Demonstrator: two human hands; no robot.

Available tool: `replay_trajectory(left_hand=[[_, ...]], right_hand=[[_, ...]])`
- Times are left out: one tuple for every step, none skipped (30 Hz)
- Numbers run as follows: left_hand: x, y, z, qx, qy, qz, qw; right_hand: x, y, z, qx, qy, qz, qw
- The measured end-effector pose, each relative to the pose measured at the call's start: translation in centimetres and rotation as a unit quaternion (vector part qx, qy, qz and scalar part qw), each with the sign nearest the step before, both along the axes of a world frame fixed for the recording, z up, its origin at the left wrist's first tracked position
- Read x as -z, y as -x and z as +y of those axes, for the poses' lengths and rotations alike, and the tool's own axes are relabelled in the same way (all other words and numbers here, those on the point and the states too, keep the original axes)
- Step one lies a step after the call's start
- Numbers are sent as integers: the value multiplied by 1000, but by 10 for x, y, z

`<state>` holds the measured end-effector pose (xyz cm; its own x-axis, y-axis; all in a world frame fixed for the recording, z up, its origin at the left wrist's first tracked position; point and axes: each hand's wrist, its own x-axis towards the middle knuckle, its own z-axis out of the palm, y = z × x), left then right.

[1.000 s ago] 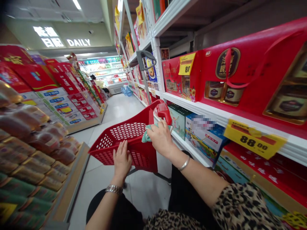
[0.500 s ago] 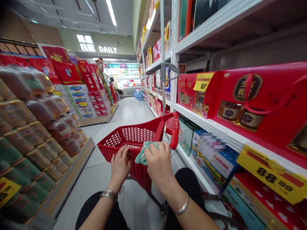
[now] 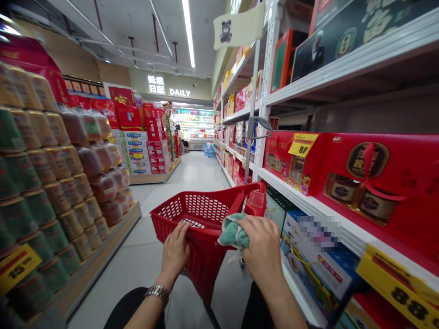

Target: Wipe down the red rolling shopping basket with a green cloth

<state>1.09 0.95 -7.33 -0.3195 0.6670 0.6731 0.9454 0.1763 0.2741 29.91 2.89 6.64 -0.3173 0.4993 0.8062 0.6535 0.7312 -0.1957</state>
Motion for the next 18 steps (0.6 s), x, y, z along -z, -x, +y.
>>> replay_trajectory(left_hand=[[2, 2, 1, 4, -6, -2, 1000], [3, 4, 2, 8, -11, -4, 1000], [5, 6, 3, 13, -16, -7, 1000], [5, 8, 3, 17, -19, -10, 1000], [6, 10, 4, 22, -22, -14, 999], [6, 12, 4, 26, -24, -19, 999], [5, 14, 4, 29, -25, -27, 999], [4, 15, 3, 31, -24, -36, 999], [3, 16, 3, 31, -23, -46, 998], [2, 16, 2, 28, -22, -58, 998], [0, 16, 1, 23, -21, -70, 997], [-1, 14, 0, 17, -24, -81, 996], [-2, 11, -2, 10, -31, -90, 995], [-3, 7, -3, 4, -44, -97, 994], [-3, 1, -6, 2, -60, -99, 993], [-4, -6, -8, 7, -80, -98, 992], [-4, -14, -11, 18, -99, -92, 991], [-5, -22, -15, 36, -113, -82, 989]], right_hand=[[0, -5, 6, -12, 14, -1, 1000], [0, -9, 12, -32, 30, -2, 999], [-1, -12, 17, -58, 45, -2, 997], [-1, -13, 21, -86, 61, -1, 994], [-2, -14, 24, -112, 74, 1, 991], [-2, -14, 25, -134, 86, 5, 987], [-3, -13, 26, -150, 95, 9, 984], [-3, -11, 24, -161, 99, 14, 982], [-3, -8, 22, -167, 102, 18, 981], [-3, -5, 20, -171, 101, 21, 980], [-2, -1, 16, -173, 98, 24, 980], [-2, 3, 13, -175, 95, 27, 980], [-2, 7, 9, -176, 92, 30, 980], [-2, 11, 6, -178, 89, 33, 979], [-1, 15, 2, -181, 87, 36, 979], [-1, 18, -1, -186, 85, 38, 978], [-1, 21, -5, -193, 83, 39, 977], [-1, 25, -8, -202, 80, 40, 975]])
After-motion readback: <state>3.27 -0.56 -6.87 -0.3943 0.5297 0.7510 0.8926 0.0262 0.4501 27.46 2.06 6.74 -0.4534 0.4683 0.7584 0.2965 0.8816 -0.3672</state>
